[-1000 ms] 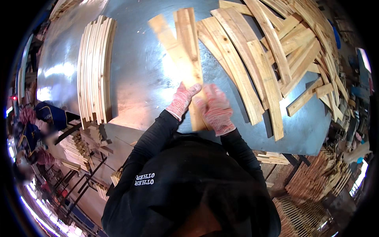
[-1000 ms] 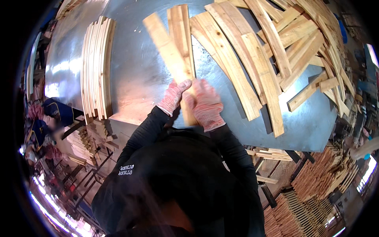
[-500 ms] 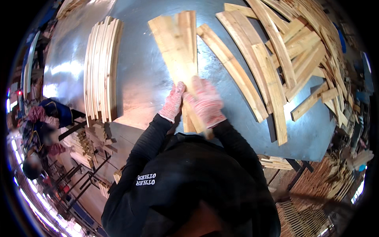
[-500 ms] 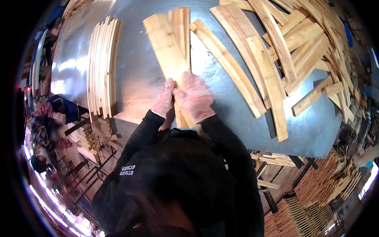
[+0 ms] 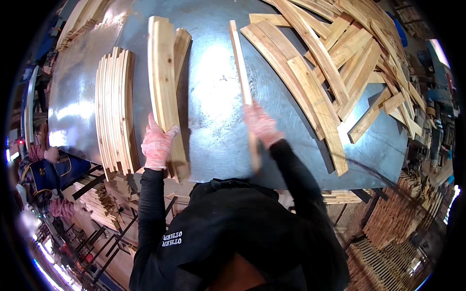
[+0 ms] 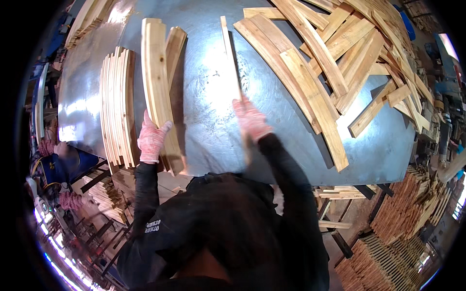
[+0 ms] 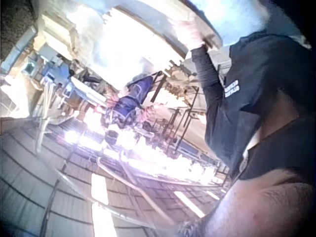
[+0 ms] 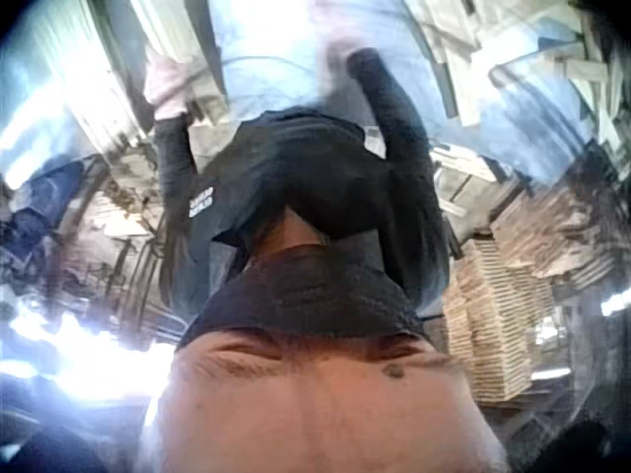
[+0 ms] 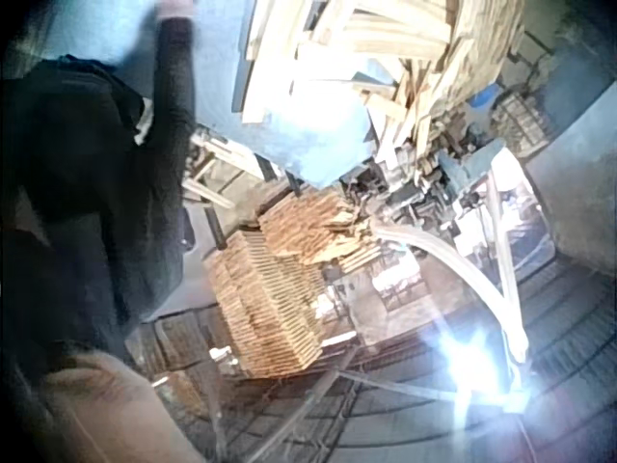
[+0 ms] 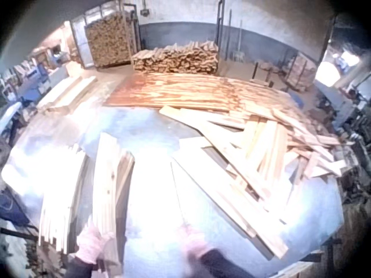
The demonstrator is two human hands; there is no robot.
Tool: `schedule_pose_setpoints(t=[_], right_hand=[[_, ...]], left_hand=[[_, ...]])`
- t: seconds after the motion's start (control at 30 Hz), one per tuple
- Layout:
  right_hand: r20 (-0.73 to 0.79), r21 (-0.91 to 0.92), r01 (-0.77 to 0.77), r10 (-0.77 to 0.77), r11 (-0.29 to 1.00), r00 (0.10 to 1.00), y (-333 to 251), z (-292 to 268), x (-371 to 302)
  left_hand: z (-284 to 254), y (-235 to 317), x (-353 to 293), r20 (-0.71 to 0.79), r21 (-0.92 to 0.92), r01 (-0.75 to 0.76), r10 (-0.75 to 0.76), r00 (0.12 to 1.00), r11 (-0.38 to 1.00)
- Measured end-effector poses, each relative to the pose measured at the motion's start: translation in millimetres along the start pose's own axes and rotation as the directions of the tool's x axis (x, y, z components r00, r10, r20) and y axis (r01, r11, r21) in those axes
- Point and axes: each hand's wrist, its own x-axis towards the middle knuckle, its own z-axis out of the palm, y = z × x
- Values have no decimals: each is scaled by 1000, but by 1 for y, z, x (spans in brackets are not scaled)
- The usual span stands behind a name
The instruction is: The person picks up thin wooden planks from a pile on a metal table and stacks them neatly. They handle the planks one by one or in small groups, aligning them into a growing stack on the table surface.
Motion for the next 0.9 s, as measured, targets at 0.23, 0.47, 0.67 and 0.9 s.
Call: schedule_pose_setpoints(t=[0.23, 0.47, 0.67, 0.9], right_hand=[[412, -720, 245, 116, 649, 904, -72, 138, 12], [-470, -882, -356, -526, 308, 709, -34, -165, 1], [-278, -955, -259, -134, 143, 951, -83, -162, -37], [394, -872, 481, -720, -95, 571, -180, -58, -17]], left_hand=[[51, 12, -24, 13, 61, -49, 49, 999, 997], [30, 34, -41, 180, 96, 87, -104, 978, 992], [5, 56, -25, -313, 212, -460, 506, 804, 862], [-101, 179, 30, 391, -74, -505, 491, 778, 860]])
